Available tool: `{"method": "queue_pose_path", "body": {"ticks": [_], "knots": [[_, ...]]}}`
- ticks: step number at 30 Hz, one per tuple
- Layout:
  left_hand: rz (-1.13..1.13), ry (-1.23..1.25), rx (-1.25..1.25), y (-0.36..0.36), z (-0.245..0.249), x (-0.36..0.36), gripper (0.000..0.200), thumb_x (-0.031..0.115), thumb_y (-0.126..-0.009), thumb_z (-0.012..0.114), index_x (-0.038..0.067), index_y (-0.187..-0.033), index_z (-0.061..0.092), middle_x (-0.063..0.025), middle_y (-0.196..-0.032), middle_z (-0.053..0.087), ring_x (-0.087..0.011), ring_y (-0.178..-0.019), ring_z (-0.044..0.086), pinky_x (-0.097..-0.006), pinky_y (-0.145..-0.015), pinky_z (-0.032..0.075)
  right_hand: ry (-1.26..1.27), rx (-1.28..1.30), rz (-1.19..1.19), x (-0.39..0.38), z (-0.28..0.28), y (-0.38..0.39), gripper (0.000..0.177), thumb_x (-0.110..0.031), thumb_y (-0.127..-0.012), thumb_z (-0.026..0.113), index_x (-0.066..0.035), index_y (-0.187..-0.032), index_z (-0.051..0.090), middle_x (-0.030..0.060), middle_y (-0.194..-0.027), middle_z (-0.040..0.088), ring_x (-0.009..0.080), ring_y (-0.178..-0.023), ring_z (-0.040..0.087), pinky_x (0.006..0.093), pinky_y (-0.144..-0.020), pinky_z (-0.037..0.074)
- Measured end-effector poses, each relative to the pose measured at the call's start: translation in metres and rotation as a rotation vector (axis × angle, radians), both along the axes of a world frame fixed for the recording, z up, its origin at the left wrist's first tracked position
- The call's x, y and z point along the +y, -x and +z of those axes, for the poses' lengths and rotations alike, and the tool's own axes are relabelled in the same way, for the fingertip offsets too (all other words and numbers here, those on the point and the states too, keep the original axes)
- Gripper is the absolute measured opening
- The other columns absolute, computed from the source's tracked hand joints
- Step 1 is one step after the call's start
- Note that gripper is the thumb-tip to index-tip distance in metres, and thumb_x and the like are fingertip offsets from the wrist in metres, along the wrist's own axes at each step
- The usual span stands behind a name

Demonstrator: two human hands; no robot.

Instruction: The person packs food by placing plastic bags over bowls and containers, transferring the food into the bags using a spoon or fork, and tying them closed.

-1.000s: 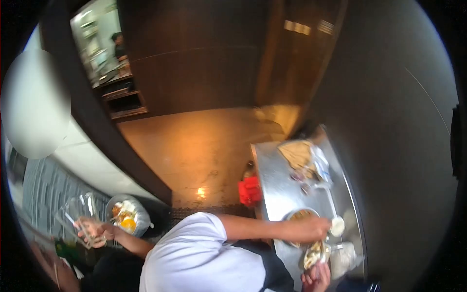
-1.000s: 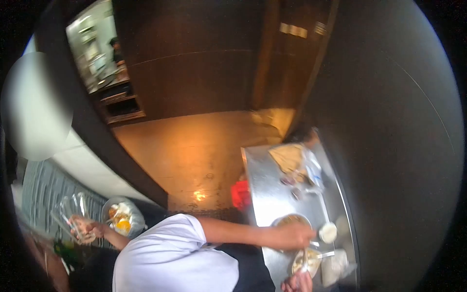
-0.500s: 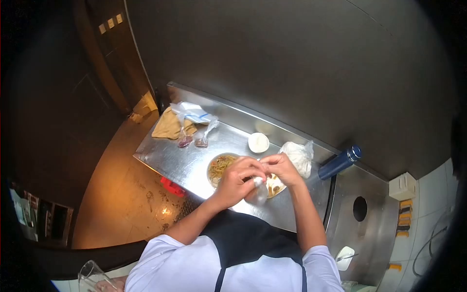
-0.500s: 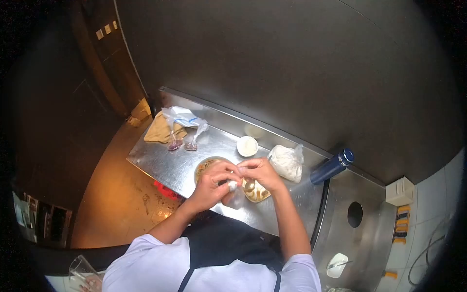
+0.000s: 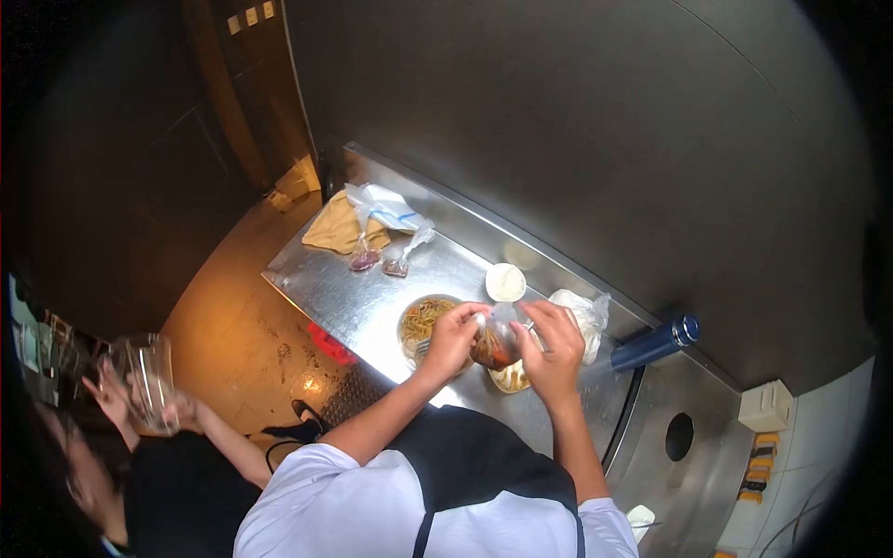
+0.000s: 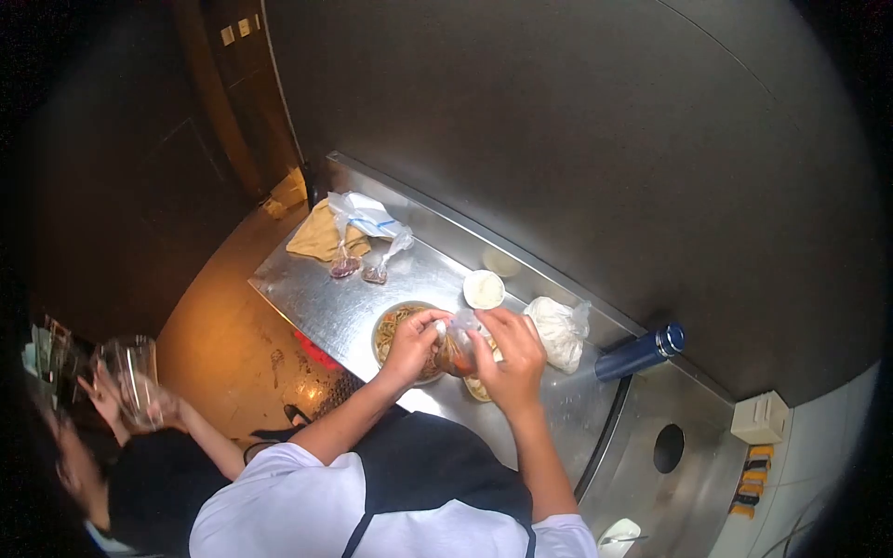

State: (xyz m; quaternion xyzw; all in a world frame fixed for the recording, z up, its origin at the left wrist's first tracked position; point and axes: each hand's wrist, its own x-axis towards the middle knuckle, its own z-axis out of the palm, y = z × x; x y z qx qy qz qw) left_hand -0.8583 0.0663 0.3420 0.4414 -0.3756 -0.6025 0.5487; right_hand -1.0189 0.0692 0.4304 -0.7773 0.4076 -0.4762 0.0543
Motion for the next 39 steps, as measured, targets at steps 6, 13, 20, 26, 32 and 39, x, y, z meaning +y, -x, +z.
{"method": "queue_pose_path", "body": {"ticks": [6,13,20,26,32,39], "knots": [[0.136,0.005,0.118,0.011,0.008,0.012,0.020,0.006,-0.097,0.056,0.000,-0.112,0.068,-0.0014,-0.100,0.067,-0.0029,-0.082,0.057,-0.0205,-0.072,0.046,-0.074,0.136,-0.021,0.008,-0.023,-0.027,0.018,-0.011,-0.074,0.079,-0.005,-0.090,0.074,0.0084,-0.084,0.067,0.0276,-0.080,0.064,0.0375,-0.070,0.052],[0.167,0.078,-0.056,-0.004,-0.011,0.023,0.018,0.002,-0.095,0.060,-0.001,-0.112,0.065,-0.0019,-0.091,0.066,-0.0020,-0.070,0.055,-0.0187,-0.056,0.042,-0.401,-0.169,-0.035,0.004,-0.046,-0.035,0.010,-0.007,-0.074,0.075,-0.002,-0.081,0.070,0.0102,-0.078,0.068,0.0254,-0.074,0.066,0.0372,-0.067,0.052],[0.396,0.280,-0.003,-0.015,-0.007,0.033,0.029,-0.001,-0.093,0.063,0.003,-0.120,0.055,-0.0002,-0.095,0.063,0.0002,-0.072,0.049,-0.0153,-0.062,0.037,-0.382,-0.156,-0.053,0.007,-0.048,-0.059,0.007,-0.006,-0.077,0.072,-0.001,-0.081,0.070,0.0101,-0.077,0.068,0.0239,-0.070,0.065,0.0363,-0.066,0.051],[0.057,0.037,0.240,-0.045,0.010,0.042,0.029,0.003,-0.095,0.063,0.004,-0.123,0.054,0.0011,-0.094,0.062,-0.0009,-0.066,0.049,-0.0167,-0.059,0.041,-0.594,-0.283,0.077,0.003,-0.053,-0.060,0.009,-0.004,-0.082,0.070,0.001,-0.090,0.073,0.0115,-0.083,0.071,0.0194,-0.071,0.068,0.0313,-0.066,0.052],[0.034,-0.036,0.141,-0.058,-0.005,0.039,0.022,0.012,-0.097,0.067,0.005,-0.118,0.064,0.0009,-0.090,0.065,-0.0024,-0.071,0.055,-0.0168,-0.062,0.045,-0.561,-0.355,0.110,0.008,-0.064,-0.069,0.009,-0.001,-0.085,0.069,0.003,-0.093,0.073,0.0128,-0.089,0.072,0.0179,-0.073,0.069,0.0289,-0.066,0.053],[-0.079,-0.024,0.219,-0.078,-0.006,0.041,0.026,0.007,-0.096,0.067,0.003,-0.121,0.062,0.0003,-0.091,0.067,-0.0036,-0.073,0.057,-0.0174,-0.066,0.046,-0.605,-0.392,0.075,0.010,-0.080,-0.078,0.010,0.000,-0.088,0.068,0.006,-0.096,0.071,0.0105,-0.091,0.072,0.0132,-0.073,0.066,0.0256,-0.065,0.052]]}}
